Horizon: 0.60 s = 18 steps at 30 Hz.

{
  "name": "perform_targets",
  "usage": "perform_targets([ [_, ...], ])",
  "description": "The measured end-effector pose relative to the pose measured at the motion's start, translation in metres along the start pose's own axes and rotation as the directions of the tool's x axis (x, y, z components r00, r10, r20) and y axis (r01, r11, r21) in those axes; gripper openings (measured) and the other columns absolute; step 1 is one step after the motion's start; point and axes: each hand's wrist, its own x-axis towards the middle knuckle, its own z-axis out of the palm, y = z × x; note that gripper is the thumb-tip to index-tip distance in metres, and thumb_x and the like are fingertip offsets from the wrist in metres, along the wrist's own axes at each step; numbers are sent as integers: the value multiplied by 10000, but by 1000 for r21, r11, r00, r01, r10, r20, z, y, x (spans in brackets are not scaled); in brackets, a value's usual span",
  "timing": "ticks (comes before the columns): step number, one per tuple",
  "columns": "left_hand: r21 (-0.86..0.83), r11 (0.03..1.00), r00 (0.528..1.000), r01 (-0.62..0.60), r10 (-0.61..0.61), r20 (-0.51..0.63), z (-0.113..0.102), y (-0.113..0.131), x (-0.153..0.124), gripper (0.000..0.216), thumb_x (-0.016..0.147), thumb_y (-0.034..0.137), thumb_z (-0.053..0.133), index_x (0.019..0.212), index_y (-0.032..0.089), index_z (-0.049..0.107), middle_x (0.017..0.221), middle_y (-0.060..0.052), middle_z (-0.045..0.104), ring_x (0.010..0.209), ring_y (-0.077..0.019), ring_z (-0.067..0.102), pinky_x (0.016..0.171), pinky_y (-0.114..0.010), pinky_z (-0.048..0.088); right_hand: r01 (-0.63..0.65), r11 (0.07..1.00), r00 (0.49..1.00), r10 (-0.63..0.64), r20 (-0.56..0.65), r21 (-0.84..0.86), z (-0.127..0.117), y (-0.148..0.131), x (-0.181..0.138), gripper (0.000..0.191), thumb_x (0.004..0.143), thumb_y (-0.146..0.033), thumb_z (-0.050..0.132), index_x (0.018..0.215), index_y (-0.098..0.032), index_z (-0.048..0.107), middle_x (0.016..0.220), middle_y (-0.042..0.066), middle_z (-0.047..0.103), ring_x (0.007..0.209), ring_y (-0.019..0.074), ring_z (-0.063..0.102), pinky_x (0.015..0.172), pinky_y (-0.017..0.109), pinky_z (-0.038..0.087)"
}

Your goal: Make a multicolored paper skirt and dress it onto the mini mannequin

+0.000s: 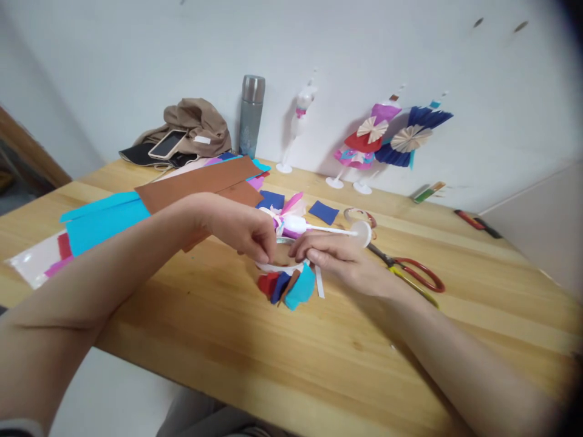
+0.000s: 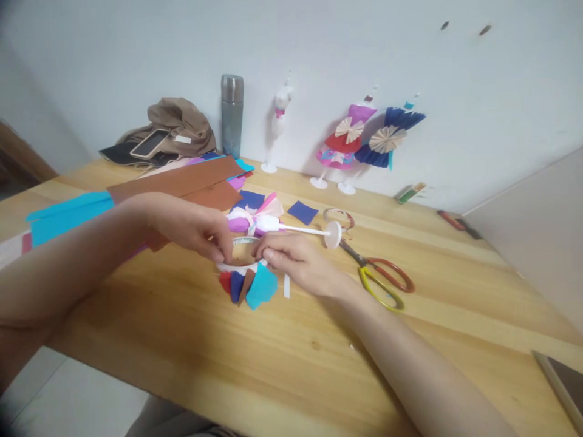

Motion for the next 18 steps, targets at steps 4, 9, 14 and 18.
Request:
perform_targets([
  [4, -165, 986, 1000, 14, -14, -1, 6, 13, -12, 137, 580, 214, 817, 532, 228, 690, 501, 18, 552, 505, -136, 476, 506, -259, 378, -74, 989, 995, 64, 81, 125, -10, -20, -8, 433, 984, -548, 455, 867, -200, 684, 816, 69, 689, 756, 187, 631, 686, 314, 489],
  [9, -107, 986, 990, 124, -116, 79, 9, 1, -1, 113, 529, 152, 777, 496, 212, 687, 472, 9, 575, 488, -146, 491, 505, -251, 356, -70, 994, 985, 55, 165, 84, 2, -6, -4, 408, 1002, -488, 443, 851, -178, 662, 821, 64, 685, 727, 155, 623, 666, 282, 498],
  [14, 15, 990, 990, 137, -136, -37, 10, -24, 19, 167, 458, 71, 685, 491, 232, 712, 469, 32, 621, 492, -140, 514, 498, -224, 304, 96, 980, 984, -68, 163, -173, 25, 19, 4, 332, 1024, -279, 371, 843, -185, 633, 854, 79, 671, 775, 170, 622, 726, 310, 506],
  [18, 99, 993, 997, 70, -67, -32, 14, -31, 23, 198, 459, 38, 659, 440, 233, 680, 462, 37, 618, 472, -133, 482, 488, -250, 262, 161, 944, 976, -109, 189, -288, 31, 20, 3, 316, 1023, -245, 359, 920, -188, 652, 951, 105, 686, 860, 190, 645, 776, 328, 522],
])
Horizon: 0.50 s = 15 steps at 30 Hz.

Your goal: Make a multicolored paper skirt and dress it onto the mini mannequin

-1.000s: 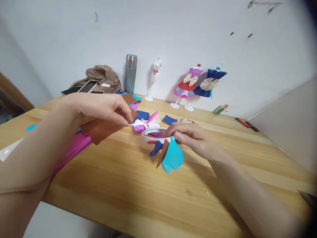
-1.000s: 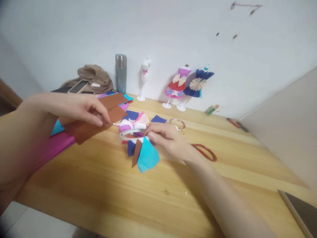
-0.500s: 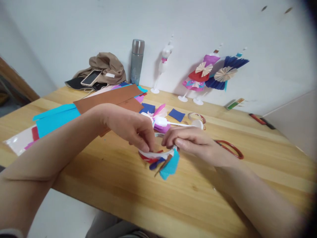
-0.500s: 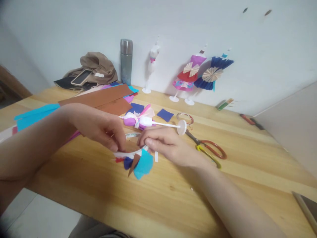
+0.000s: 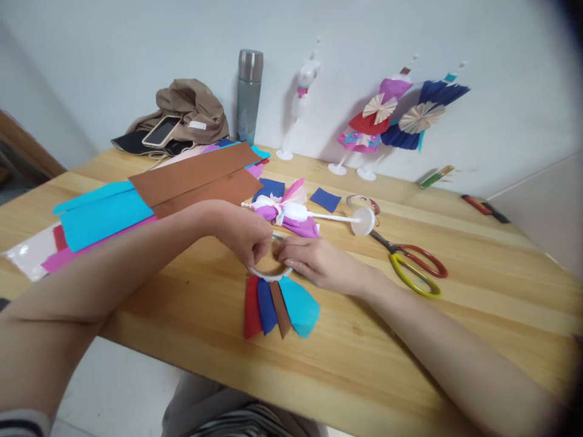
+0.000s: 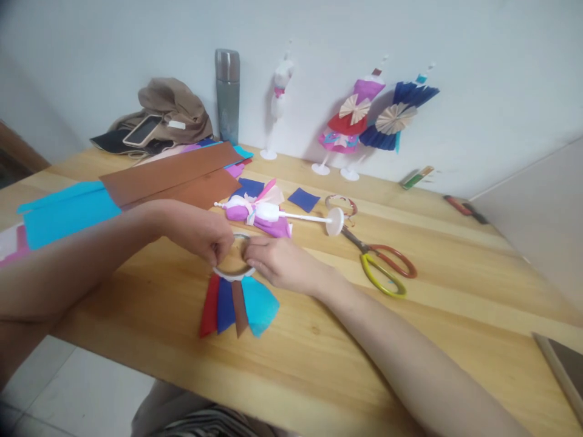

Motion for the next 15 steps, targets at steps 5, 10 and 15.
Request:
perform_targets([
  [5, 146, 989, 998, -32, 24, 55, 3, 2, 2, 228, 534, 35, 630, 401, 220, 649, 496, 7, 628, 474, -132, 434, 518, -296, 255, -14, 992, 1000, 14, 0, -123, 3, -2, -1, 259, 996, -178, 420, 1007, -190, 679, 1033, 109, 712, 875, 188, 680, 754, 307, 538],
  [10, 160, 985, 997, -65, 59, 41, 5, 5, 1, 243, 501, 8, 637, 381, 218, 631, 467, 20, 610, 458, -134, 447, 496, -292, 246, 45, 963, 999, -46, 1, -265, 5, -2, -1, 322, 961, -88, 444, 1178, -164, 669, 1317, 142, 666, 986, 206, 724, 776, 309, 591],
  [15, 263, 964, 991, -40, 4, 136, 6, 3, -1, 251, 568, 55, 631, 379, 218, 606, 414, 20, 546, 433, -128, 411, 476, -282, 244, 89, 954, 996, -87, 19, -287, 0, 3, -5, 460, 959, -59, 425, 1376, -171, 583, 1401, 143, 611, 1136, 247, 695, 864, 368, 619],
])
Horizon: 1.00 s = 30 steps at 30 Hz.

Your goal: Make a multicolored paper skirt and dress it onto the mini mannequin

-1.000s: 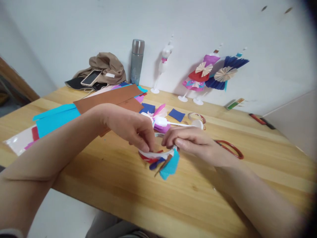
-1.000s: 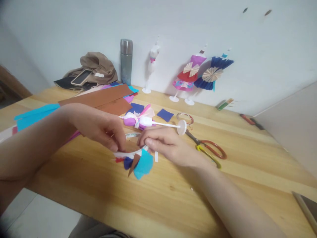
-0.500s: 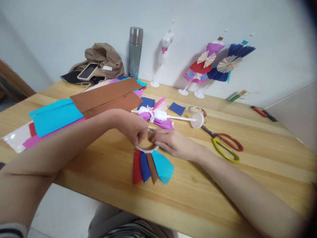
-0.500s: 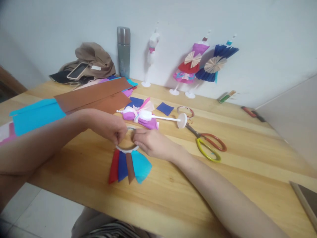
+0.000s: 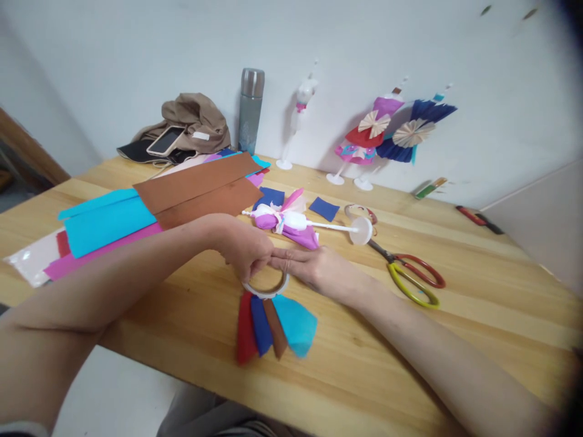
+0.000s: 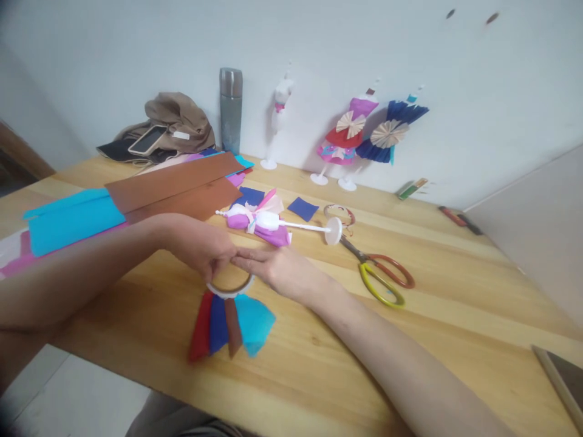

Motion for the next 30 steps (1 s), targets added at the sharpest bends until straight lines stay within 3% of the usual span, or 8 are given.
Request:
perform_targets([
  [4, -33, 999, 1000, 13, -14, -27, 3, -4, 1, 271, 513, -13, 613, 351, 197, 560, 374, 18, 500, 412, -127, 392, 453, -276, 233, -157, 987, 965, 159, -208, 25, 0, 11, -5, 413, 945, -74, 489, 1301, -202, 653, 1255, 120, 713, 1098, 255, 712, 891, 394, 607],
  [9, 60, 997, 996, 42, -37, -77, -5, 1, -7, 283, 573, -46, 540, 576, 191, 695, 547, 24, 632, 515, -127, 524, 510, -233, 327, -400, 910, 759, 394, -519, 106, 7, 27, -10, 253, 941, -150, 537, 1073, -206, 746, 1032, 97, 780, 918, 244, 744, 800, 393, 601],
  [12, 89, 989, 991, 120, -113, -78, -19, 10, -19, 263, 717, 38, 529, 776, 181, 742, 625, 20, 652, 516, -111, 548, 522, -221, 345, -444, 892, 700, 404, -589, 84, 2, 35, -9, 218, 931, -169, 547, 996, -207, 751, 940, 78, 780, 828, 226, 726, 734, 374, 579],
  [14, 175, 976, 964, 133, -86, -253, -28, 13, -24, 229, 771, 79, 522, 798, 169, 732, 707, 7, 677, 604, -108, 572, 576, -211, 359, -429, 903, 714, 343, -611, 7, -8, 42, -4, 219, 935, -176, 542, 995, -207, 750, 905, 85, 768, 825, 230, 702, 732, 379, 561],
  [18, 265, 915, 790, 304, -87, -607, -37, 0, -21, 200, 841, 243, 543, 911, 160, 710, 889, -43, 706, 801, -168, 601, 694, -239, 389, -321, 925, 854, 189, -485, -204, -31, 63, 18, 342, 909, -94, 498, 1151, -202, 714, 1147, 105, 735, 1050, 274, 637, 918, 456, 517],
  [22, 241, 903, 788, 356, -151, -597, -33, -29, -8, 328, 848, 394, 549, 1045, 162, 672, 994, -74, 706, 883, -211, 617, 745, -263, 424, -296, 918, 945, 243, -217, -264, -39, 83, 42, 455, 859, -29, 472, 1240, -164, 681, 1233, 107, 703, 1219, 293, 565, 1034, 461, 450],
  [25, 195, 906, 786, 377, -201, -585, -29, -44, 2, 382, 870, 415, 500, 1118, 161, 643, 1093, -87, 697, 943, -223, 626, 766, -276, 434, -349, 886, 937, 330, -114, -305, -37, 86, 52, 447, 872, -57, 499, 1281, -131, 665, 1164, 142, 707, 1195, 305, 563, 1008, 434, 445],
  [30, 131, 924, 774, 359, -216, -596, -26, -52, 13, 383, 865, 432, 490, 1090, 176, 665, 1074, -68, 703, 964, -222, 629, 766, -277, 426, -377, 854, 925, 368, -96, -358, -36, 77, 53, 315, 937, -162, 501, 1127, -110, 748, 925, 164, 691, 980, 308, 581, 889, 427, 443],
])
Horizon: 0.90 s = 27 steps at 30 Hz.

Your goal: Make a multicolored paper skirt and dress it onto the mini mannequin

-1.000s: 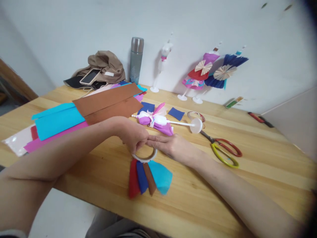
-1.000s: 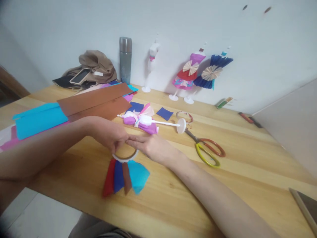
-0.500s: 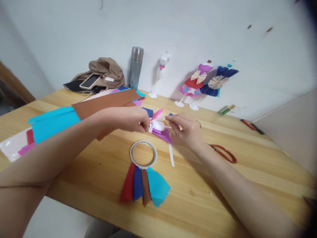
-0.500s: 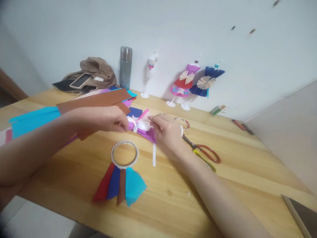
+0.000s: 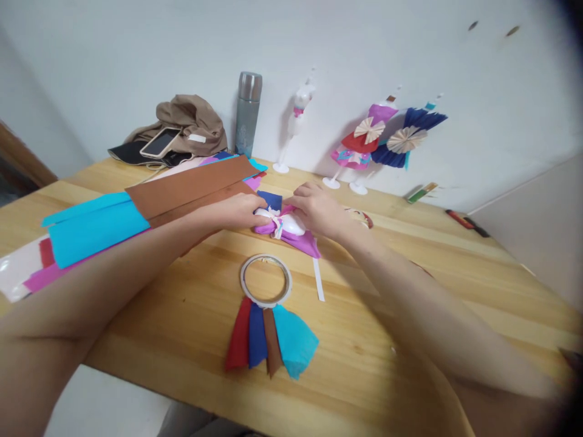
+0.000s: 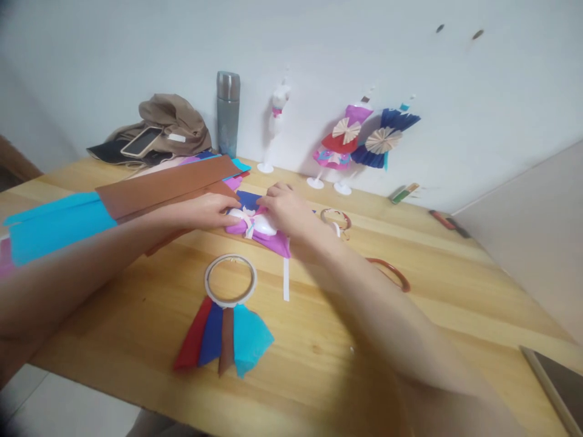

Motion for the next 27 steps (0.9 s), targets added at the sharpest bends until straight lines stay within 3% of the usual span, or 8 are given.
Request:
perform_targets([
  [6, -92, 996, 999, -2, -1, -41, 9, -2, 4, 339, 781, 443, 581, 940, 164, 688, 867, -48, 697, 777, -200, 618, 641, -275, 385, 40, 992, 995, -50, -87, -120, 1, -4, -9, 281, 969, -194, 477, 973, -136, 752, 904, 139, 681, 945, 286, 555, 850, 396, 425],
  [11, -54, 999, 995, 5, -10, -95, 12, -1, 6, 480, 703, 429, 688, 1099, 161, 653, 1085, -85, 682, 972, -241, 618, 761, -283, 427, 80, 990, 991, -92, -96, -118, 2, -5, -15, 215, 929, -139, 507, 952, -121, 720, 949, 131, 707, 1014, 281, 565, 925, 398, 399],
  [15, -6, 1000, 994, -30, 29, -108, 12, 2, 6, 456, 688, 411, 728, 1063, 171, 629, 1080, -74, 665, 985, -239, 606, 787, -286, 428, 109, 990, 985, -119, -121, -88, -3, -5, -16, 243, 940, -190, 509, 1067, -160, 714, 909, 110, 699, 1003, 286, 572, 900, 408, 404],
  [18, 12, 999, 993, -52, 53, -107, 11, 7, 3, 450, 702, 423, 745, 1050, 167, 619, 1080, -83, 659, 1005, -250, 602, 795, -297, 431, 118, 991, 989, -123, -86, -59, -9, -5, -15, 226, 942, -222, 512, 980, -218, 735, 869, 95, 685, 946, 278, 577, 864, 407, 414],
  [23, 70, 995, 987, -76, 85, -138, 8, 15, -5, 536, 725, 454, 752, 1134, 150, 585, 1180, -126, 626, 1114, -301, 571, 870, -340, 444, 144, 989, 989, -144, -46, 12, -13, -5, -13, 219, 907, -158, 505, 909, -206, 718, 872, 85, 705, 898, 247, 595, 873, 390, 425],
  [27, 124, 980, 966, -159, 180, -184, 10, 18, -5, 392, 781, 376, 695, 1104, 170, 610, 1214, -114, 619, 1151, -285, 551, 947, -347, 436, 112, 993, 994, -112, -6, 40, -11, -3, -11, 240, 880, -144, 503, 926, -236, 721, 843, 63, 730, 862, 250, 638, 888, 395, 439],
])
